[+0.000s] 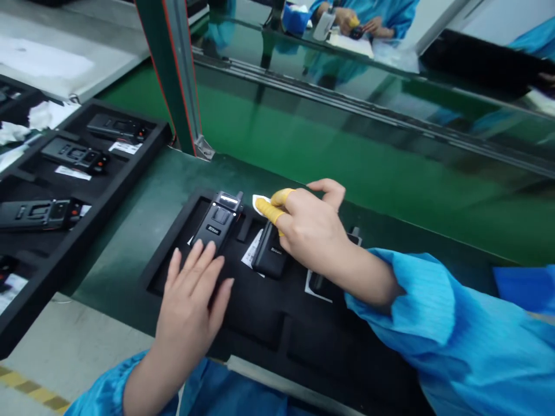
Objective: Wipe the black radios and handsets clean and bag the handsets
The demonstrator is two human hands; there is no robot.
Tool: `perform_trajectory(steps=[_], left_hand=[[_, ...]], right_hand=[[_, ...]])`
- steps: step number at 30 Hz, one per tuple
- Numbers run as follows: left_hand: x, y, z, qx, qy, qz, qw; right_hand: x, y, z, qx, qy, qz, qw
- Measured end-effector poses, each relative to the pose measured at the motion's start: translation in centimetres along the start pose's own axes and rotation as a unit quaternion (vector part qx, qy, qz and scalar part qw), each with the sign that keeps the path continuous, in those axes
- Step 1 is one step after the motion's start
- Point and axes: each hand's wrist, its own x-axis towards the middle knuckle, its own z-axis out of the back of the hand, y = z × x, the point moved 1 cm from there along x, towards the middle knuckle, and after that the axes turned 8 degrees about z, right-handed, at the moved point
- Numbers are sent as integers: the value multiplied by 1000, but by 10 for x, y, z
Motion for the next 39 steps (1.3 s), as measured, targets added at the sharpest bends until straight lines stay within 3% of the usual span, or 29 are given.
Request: perform_trajectory(steps=[4,9,13,17,24,30,35,39], left_hand=[[0,19,-6,23,6,19,1000],[-2,19,-9,12,6,21,1000],[-3,20,-8,1,11,24,1000],[-2,20,-8,-5,6,27,1000],[0,18,-8,-2,1,8,1000],[-1,20,-7,4,7,2,1000],[-1,21,-9,5,8,-3,1000],[-2,21,-10,3,4,-2,1000]], right_hand=[[27,5,-30,39,48,17,998],[45,10,-47,87,47,55,994],[40,8,-42,96,30,109,989],[25,0,-30,81,57,124,987],[26,-11,-25,1,27,56,998],[49,7,-40,54,29,80,995],[33,0,-35,55,75,72,993],[21,-11,-27,42,65,29,997]])
